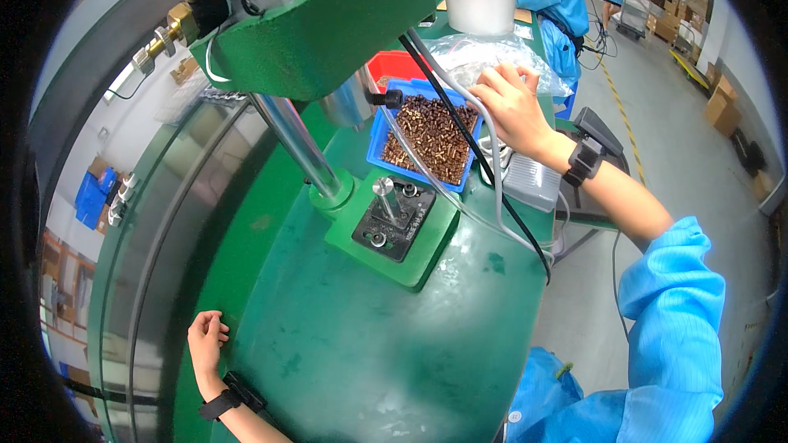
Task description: Use a pneumatic press to attach a metal terminal connector to an insulated blue wire.
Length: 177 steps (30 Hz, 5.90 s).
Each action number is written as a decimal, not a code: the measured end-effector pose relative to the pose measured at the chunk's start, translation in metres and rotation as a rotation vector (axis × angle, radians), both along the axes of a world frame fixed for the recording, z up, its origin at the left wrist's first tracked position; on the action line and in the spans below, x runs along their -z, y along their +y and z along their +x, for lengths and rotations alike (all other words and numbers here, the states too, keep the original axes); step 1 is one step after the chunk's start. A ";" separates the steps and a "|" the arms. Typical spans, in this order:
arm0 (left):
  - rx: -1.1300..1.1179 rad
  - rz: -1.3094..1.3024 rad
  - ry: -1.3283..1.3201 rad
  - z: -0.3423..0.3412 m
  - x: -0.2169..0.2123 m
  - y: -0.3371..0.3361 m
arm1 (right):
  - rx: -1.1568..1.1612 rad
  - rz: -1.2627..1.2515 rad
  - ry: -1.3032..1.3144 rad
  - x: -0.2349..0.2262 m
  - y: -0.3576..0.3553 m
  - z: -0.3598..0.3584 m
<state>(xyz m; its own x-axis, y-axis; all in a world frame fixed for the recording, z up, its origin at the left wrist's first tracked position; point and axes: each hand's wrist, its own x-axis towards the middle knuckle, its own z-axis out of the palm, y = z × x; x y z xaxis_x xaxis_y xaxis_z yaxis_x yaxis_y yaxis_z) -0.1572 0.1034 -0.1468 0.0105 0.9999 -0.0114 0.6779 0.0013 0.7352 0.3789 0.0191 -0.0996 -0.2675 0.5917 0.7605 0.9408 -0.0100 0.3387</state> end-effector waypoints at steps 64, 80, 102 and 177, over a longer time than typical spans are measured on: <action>-0.002 -0.003 -0.019 -0.004 0.001 0.002 | 0.051 -0.177 0.476 0.032 0.025 0.021; 0.005 -0.004 -0.044 -0.006 0.002 0.001 | -0.279 -0.494 0.041 0.017 -0.014 -0.030; 0.001 -0.012 -0.032 -0.004 0.002 0.003 | -0.020 -0.470 0.528 0.049 -0.026 -0.036; 0.023 -0.112 0.061 0.008 -0.021 -0.012 | -0.362 -0.635 0.241 0.002 -0.020 -0.027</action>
